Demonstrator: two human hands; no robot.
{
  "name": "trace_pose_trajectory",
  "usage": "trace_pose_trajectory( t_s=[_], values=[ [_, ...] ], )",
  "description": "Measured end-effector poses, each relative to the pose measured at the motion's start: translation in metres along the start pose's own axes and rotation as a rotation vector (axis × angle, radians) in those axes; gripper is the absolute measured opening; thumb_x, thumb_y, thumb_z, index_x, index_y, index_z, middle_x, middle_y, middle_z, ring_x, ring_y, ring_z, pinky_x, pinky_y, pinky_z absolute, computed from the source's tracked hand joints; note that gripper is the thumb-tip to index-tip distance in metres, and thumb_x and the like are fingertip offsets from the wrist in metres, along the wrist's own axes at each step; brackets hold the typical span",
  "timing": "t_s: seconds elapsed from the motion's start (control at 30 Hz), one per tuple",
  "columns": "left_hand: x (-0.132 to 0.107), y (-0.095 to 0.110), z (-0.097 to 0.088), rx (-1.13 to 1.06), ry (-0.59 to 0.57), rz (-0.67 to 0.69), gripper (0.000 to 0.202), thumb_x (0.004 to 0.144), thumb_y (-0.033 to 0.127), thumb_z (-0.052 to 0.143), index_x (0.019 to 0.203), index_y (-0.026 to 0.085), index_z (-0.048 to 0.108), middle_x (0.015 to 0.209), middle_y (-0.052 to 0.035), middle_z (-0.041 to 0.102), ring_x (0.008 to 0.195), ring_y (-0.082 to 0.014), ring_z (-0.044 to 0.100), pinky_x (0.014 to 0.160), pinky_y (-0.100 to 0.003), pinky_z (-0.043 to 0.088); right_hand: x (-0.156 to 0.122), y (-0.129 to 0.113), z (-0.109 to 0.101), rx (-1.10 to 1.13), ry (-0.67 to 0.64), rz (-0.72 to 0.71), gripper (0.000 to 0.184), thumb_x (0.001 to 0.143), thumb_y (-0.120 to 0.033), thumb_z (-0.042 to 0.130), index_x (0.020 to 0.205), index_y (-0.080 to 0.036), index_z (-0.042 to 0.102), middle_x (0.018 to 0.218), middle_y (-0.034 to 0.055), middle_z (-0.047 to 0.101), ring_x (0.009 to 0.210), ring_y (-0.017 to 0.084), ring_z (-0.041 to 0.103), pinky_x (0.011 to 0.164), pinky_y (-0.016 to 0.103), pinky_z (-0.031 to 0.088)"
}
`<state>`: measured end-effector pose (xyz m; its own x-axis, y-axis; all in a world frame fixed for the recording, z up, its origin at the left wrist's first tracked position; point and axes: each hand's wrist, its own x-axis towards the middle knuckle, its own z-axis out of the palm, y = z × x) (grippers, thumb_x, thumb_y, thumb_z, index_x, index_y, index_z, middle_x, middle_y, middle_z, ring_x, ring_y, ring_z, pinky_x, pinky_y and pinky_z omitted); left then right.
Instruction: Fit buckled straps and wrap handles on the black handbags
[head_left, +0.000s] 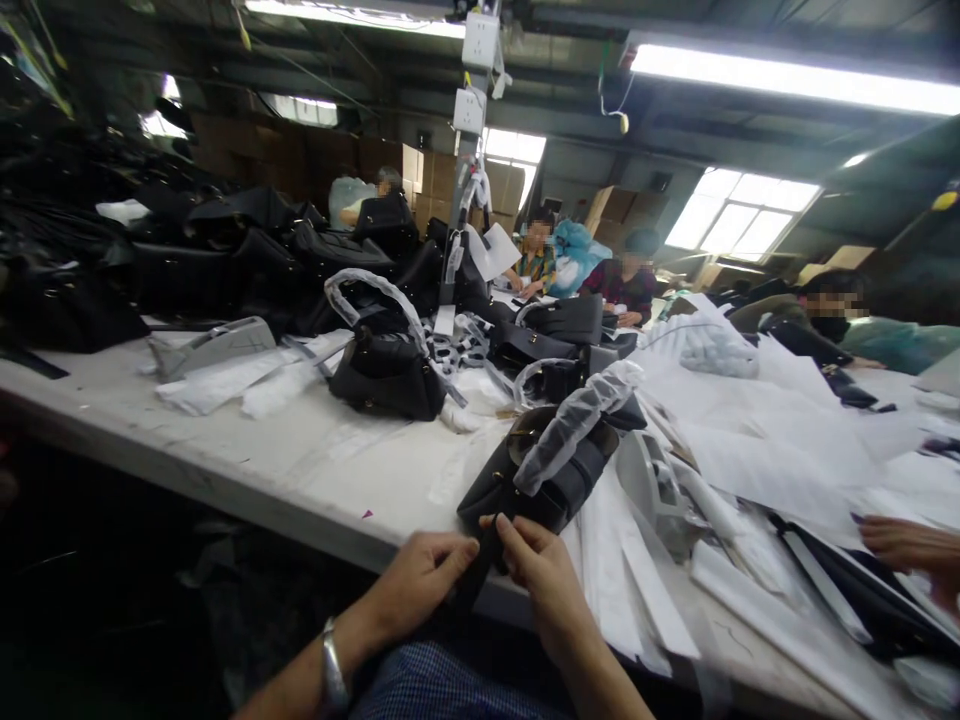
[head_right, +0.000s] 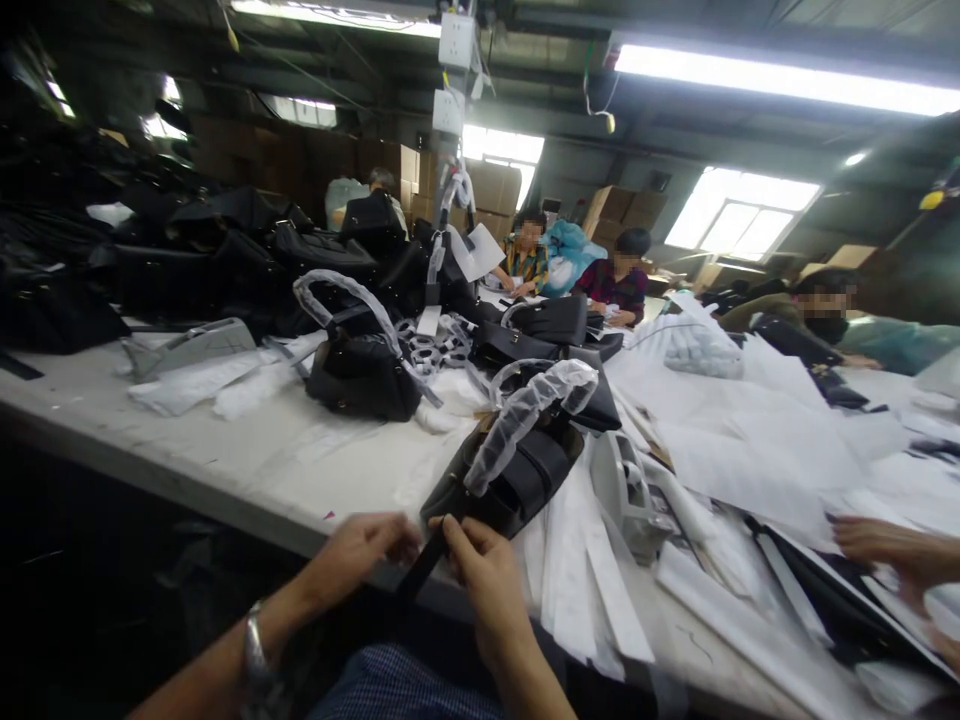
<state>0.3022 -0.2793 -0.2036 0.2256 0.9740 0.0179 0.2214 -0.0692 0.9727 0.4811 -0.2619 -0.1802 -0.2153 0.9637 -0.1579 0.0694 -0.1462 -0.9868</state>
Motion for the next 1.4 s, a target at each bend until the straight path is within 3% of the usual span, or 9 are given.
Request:
trace_pose_trajectory(
  t_s=[0.07, 0.17, 0.23, 0.33, 0.6, 0.8, 0.97, 1.13, 1.4],
  values=[
    [0.023, -0.012, -0.041, 0.276, 0.246, -0.057, 0.053, 0.099, 0.050, 0.031, 0.089, 0.018, 0.072, 0.079, -0.0043, 0.074, 0.074, -0.0178, 0.068, 0.068, -0.025, 0.051, 0.001, 0.000, 0.003, 0.082, -0.002, 0.020, 0.048, 0.083, -0.058, 0.064, 0.093, -0.013, 0.077, 0.057, -0.0051, 0.032, 0.053, 0.009, 0.026, 0.050, 0.025, 0.016],
    [0.070, -0.035, -0.109, 0.475, 0.481, -0.125, 0.037, 0.097, 0.041, 0.043, 0.100, 0.015, 0.068, 0.099, -0.0097, 0.073, 0.096, -0.0233, 0.067, 0.085, -0.032, 0.050, -0.001, -0.001, 0.002, 0.122, -0.020, 0.013, 0.046, 0.085, -0.056, 0.064, 0.095, -0.013, 0.076, 0.058, -0.0050, 0.033, 0.054, 0.009, 0.026, 0.052, 0.026, 0.015],
    [0.099, -0.050, -0.144, 0.593, 0.544, -0.188, 0.028, 0.093, 0.037, 0.053, 0.099, 0.014, 0.068, 0.107, -0.0118, 0.070, 0.104, -0.0263, 0.063, 0.092, -0.038, 0.047, -0.002, 0.001, 0.002, 0.125, -0.016, 0.016, 0.048, 0.084, -0.058, 0.064, 0.095, -0.012, 0.076, 0.056, -0.0051, 0.033, 0.053, 0.009, 0.026, 0.052, 0.026, 0.015],
    [0.128, -0.071, -0.170, 0.710, 0.529, -0.282, 0.024, 0.090, 0.036, 0.063, 0.099, 0.014, 0.066, 0.109, -0.0093, 0.068, 0.102, -0.0239, 0.063, 0.092, -0.045, 0.048, 0.001, 0.003, 0.002, 0.097, -0.012, 0.034, 0.053, 0.081, -0.062, 0.064, 0.093, -0.012, 0.076, 0.052, -0.0058, 0.033, 0.050, 0.009, 0.027, 0.051, 0.026, 0.016],
    [0.141, -0.099, -0.184, 0.785, 0.422, -0.296, 0.025, 0.092, 0.037, 0.061, 0.103, 0.015, 0.065, 0.103, -0.0057, 0.068, 0.092, -0.0206, 0.066, 0.083, -0.041, 0.054, 0.007, 0.001, 0.000, 0.046, -0.028, 0.052, 0.056, 0.076, -0.066, 0.066, 0.088, -0.013, 0.076, 0.050, -0.0045, 0.038, 0.049, 0.009, 0.033, 0.051, 0.025, 0.021],
    [0.130, -0.093, -0.187, 0.800, 0.413, -0.184, 0.024, 0.094, 0.035, 0.060, 0.105, 0.014, 0.065, 0.107, -0.0067, 0.068, 0.098, -0.0213, 0.065, 0.088, -0.043, 0.053, 0.008, -0.003, -0.002, 0.007, -0.069, 0.037, 0.056, 0.079, -0.065, 0.065, 0.091, -0.011, 0.076, 0.051, -0.0049, 0.039, 0.050, 0.009, 0.033, 0.052, 0.025, 0.022],
    [0.130, -0.093, -0.186, 0.861, 0.402, -0.215, 0.029, 0.092, 0.036, 0.062, 0.113, 0.016, 0.063, 0.116, -0.0086, 0.065, 0.104, -0.0233, 0.063, 0.091, -0.046, 0.052, 0.009, -0.003, 0.000, 0.021, -0.086, 0.012, 0.054, 0.081, -0.062, 0.064, 0.093, -0.011, 0.075, 0.053, -0.0048, 0.040, 0.051, 0.009, 0.033, 0.052, 0.024, 0.021],
    [0.135, -0.097, -0.188, 0.875, 0.373, -0.275, 0.026, 0.093, 0.034, 0.061, 0.111, 0.015, 0.063, 0.111, -0.0074, 0.066, 0.096, -0.0213, 0.065, 0.084, -0.042, 0.055, 0.008, 0.001, -0.001, 0.085, -0.093, 0.006, 0.053, 0.078, -0.062, 0.067, 0.091, -0.012, 0.076, 0.052, -0.0052, 0.039, 0.050, 0.009, 0.031, 0.051, 0.024, 0.020],
    [0.127, -0.082, -0.192, 0.836, 0.347, -0.154, 0.024, 0.093, 0.034, 0.061, 0.104, 0.013, 0.065, 0.103, -0.0058, 0.069, 0.094, -0.0206, 0.067, 0.085, -0.041, 0.055, 0.011, 0.006, -0.001, 0.135, -0.106, 0.000, 0.052, 0.073, -0.060, 0.073, 0.091, -0.011, 0.076, 0.054, -0.0050, 0.042, 0.051, 0.008, 0.033, 0.051, 0.023, 0.022]
  ],
)
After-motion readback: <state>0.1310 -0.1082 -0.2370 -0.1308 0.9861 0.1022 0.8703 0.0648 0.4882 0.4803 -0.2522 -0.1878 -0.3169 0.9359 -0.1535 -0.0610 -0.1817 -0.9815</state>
